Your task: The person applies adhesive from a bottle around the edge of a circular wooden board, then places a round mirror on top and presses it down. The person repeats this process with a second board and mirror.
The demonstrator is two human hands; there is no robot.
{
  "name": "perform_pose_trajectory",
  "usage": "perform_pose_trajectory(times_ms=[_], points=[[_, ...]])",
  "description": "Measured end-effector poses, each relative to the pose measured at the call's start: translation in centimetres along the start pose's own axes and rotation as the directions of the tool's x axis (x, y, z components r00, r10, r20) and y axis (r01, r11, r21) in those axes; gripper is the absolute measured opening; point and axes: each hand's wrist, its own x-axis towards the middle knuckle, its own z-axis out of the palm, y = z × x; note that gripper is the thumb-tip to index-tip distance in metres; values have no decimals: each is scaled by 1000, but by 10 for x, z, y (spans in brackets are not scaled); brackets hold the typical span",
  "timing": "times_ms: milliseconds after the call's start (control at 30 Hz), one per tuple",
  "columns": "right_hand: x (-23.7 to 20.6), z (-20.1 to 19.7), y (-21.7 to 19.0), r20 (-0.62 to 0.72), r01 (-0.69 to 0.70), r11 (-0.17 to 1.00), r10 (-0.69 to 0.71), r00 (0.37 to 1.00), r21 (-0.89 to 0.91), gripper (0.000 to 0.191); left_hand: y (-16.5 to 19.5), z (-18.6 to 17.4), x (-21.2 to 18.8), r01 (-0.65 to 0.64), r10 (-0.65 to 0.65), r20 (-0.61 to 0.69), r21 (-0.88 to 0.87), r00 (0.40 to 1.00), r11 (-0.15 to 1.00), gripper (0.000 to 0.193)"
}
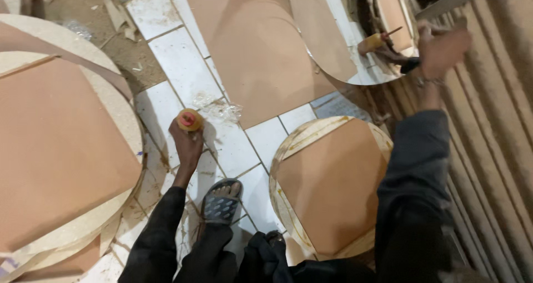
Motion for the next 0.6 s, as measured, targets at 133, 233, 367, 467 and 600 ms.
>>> perform_pose_trajectory(times_ms=[133, 233, 367, 467, 600], points=[[21, -9, -24, 203, -394, 818, 339, 919, 418, 35, -1, 11, -24, 147, -168, 95, 193, 981, 970, 112], [35, -16, -43, 29, -301, 702, 370, 928, 646, 23, 0, 16, -61, 157, -214, 195, 269, 957, 950, 121], [55, -34, -64, -8, -322, 599, 481, 877, 733, 19, 9, 10, -107, 163, -207, 271, 176, 940, 971, 112], [72, -48, -71, 18, -380, 579, 533, 846, 721, 20, 12, -4, -119, 185, -218, 296, 136, 930, 973, 107], [97, -54, -68, -70, -183, 566, 396, 916, 804, 20, 18, -15, -124, 327, -355, 380, 139, 854, 935, 95]])
